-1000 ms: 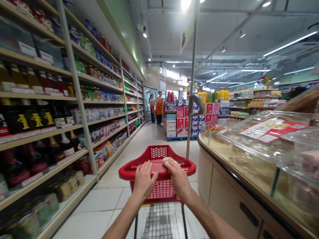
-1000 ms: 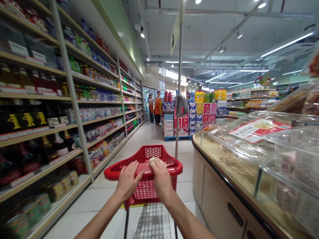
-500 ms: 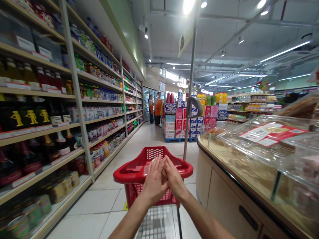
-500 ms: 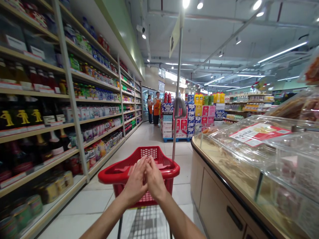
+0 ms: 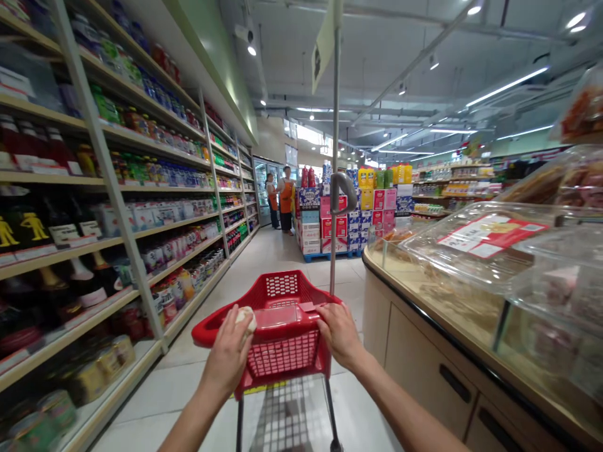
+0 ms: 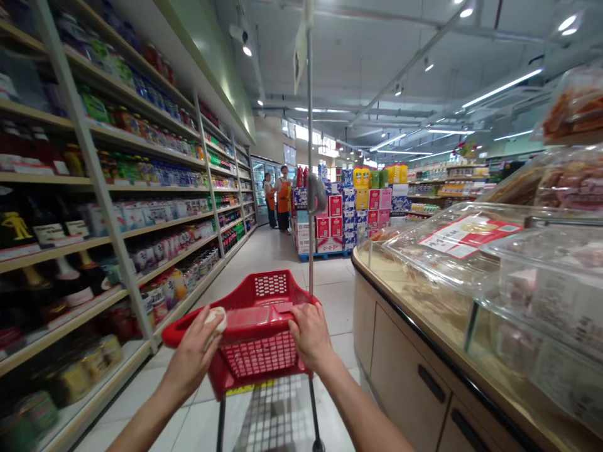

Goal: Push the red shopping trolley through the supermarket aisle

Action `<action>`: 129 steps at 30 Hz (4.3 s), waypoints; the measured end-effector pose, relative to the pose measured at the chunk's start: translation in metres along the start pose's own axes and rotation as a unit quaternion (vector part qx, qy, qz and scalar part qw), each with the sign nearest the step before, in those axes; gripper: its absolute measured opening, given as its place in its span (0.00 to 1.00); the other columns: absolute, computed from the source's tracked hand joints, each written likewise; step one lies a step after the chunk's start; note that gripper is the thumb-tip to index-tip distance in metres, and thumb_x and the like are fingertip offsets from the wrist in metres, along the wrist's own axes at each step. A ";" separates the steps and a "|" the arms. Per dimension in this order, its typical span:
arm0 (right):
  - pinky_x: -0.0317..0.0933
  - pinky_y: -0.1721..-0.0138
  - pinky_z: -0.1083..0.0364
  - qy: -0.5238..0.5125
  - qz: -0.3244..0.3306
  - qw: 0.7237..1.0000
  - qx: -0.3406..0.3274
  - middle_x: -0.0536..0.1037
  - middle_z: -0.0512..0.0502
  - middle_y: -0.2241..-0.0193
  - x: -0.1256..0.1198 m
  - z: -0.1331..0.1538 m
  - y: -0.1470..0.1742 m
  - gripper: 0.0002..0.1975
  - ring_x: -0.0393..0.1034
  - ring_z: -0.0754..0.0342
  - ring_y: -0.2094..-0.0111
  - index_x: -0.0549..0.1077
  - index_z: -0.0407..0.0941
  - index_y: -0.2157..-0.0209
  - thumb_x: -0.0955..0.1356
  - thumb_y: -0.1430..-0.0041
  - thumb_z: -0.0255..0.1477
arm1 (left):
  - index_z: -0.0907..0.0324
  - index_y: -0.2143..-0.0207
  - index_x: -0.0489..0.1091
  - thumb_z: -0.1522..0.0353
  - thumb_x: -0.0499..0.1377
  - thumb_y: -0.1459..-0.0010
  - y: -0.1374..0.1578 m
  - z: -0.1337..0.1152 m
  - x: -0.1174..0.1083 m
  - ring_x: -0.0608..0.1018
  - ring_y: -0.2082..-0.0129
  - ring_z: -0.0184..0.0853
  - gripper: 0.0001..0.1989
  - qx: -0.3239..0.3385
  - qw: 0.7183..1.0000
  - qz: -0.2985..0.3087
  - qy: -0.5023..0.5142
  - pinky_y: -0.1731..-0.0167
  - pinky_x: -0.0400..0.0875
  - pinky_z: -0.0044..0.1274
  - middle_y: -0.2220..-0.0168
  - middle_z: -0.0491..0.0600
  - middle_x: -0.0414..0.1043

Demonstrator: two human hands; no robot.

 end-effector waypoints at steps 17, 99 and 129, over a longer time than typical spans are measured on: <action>0.53 0.52 0.43 -0.085 -0.093 0.991 -0.040 0.73 0.45 0.60 0.009 -0.006 0.009 0.22 0.65 0.51 0.57 0.53 0.46 0.44 0.55 0.40 0.31 | 0.60 0.52 0.63 0.76 0.44 0.48 -0.007 -0.043 0.006 0.67 0.49 0.35 0.21 -0.011 1.000 -0.001 -0.013 0.49 0.64 0.34 0.52 0.52 0.68; 0.50 0.49 0.42 -0.085 -0.098 0.992 -0.001 0.68 0.43 0.52 0.013 -0.012 0.003 0.22 0.61 0.49 0.52 0.53 0.46 0.44 0.55 0.41 0.32 | 0.61 0.53 0.63 0.77 0.44 0.48 -0.019 -0.062 0.019 0.67 0.49 0.35 0.21 -0.016 0.999 -0.006 -0.031 0.49 0.64 0.34 0.53 0.52 0.69; 0.53 0.50 0.44 -0.035 -0.092 0.993 -0.069 0.66 0.41 0.50 0.013 -0.006 0.014 0.21 0.61 0.50 0.50 0.53 0.44 0.45 0.55 0.41 0.31 | 0.61 0.50 0.60 0.76 0.44 0.46 -0.012 -0.079 0.023 0.62 0.46 0.35 0.21 0.066 0.997 0.033 0.019 0.48 0.62 0.34 0.49 0.53 0.65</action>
Point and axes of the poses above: each hand's wrist, its own y-axis away from the middle knuckle, its own x-axis out of the palm, z = x × y, the point moved 6 cm from there along -y, towards the middle knuckle
